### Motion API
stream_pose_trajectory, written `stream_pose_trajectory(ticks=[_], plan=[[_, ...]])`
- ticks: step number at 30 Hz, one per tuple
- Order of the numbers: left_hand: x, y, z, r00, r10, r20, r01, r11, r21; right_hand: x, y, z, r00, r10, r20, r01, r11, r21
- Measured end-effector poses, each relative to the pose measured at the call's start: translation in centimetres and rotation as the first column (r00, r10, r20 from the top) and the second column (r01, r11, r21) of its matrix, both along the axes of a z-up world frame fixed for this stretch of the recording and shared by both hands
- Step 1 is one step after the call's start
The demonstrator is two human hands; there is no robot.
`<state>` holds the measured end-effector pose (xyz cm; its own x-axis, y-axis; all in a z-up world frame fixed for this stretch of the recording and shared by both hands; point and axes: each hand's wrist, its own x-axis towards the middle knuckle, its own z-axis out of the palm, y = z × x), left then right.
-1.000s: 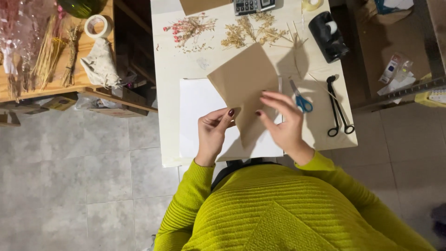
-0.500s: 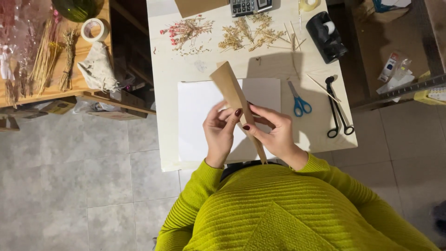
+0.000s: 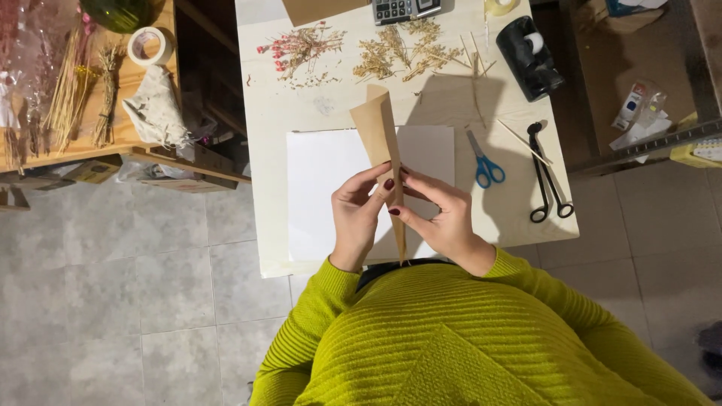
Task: Decorating a piece of brown paper with dried flowers using tape and scissors.
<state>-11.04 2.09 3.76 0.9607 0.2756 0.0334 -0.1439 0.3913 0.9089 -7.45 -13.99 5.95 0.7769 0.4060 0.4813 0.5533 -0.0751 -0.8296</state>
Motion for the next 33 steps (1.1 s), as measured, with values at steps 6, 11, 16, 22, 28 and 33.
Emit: stream_pose_trajectory(ticks=[6, 11, 16, 22, 28, 33], plan=[[-0.1, 0.2, -1.7, 0.999, -0.013, -0.051, 0.009, 0.997, -0.076, -0.1, -0.1, 0.1, 1.0, 0.019, -0.012, -0.018, 0.999, 0.028], [0.0, 0.1, -1.7, 1.0, -0.019, -0.025, 0.016, 0.991, -0.135, -0.1, -0.3, 0.1, 0.999, 0.032, -0.011, -0.031, 0.999, 0.043], [-0.1, 0.1, -2.0, 1.0, -0.026, -0.008, 0.025, 0.995, -0.1, -0.3, -0.7, -1.5, 0.998, 0.022, -0.061, -0.018, 0.998, 0.063], [-0.7, -0.7, -0.9, 0.996, 0.045, 0.078, -0.055, 0.99, 0.13, -0.3, -0.6, 0.1, 0.999, 0.008, -0.054, -0.005, 0.998, 0.064], [-1.3, -1.3, 1.6, 0.986, 0.117, 0.116, -0.152, 0.921, 0.358, 0.7, -1.8, -2.8, 0.925, -0.025, -0.379, 0.046, 0.998, 0.047], [-1.4, -1.3, 2.8, 0.99, 0.076, 0.121, -0.112, 0.94, 0.322, 2.0, -2.4, -3.7, 0.864, -0.009, -0.503, 0.065, 0.993, 0.095]])
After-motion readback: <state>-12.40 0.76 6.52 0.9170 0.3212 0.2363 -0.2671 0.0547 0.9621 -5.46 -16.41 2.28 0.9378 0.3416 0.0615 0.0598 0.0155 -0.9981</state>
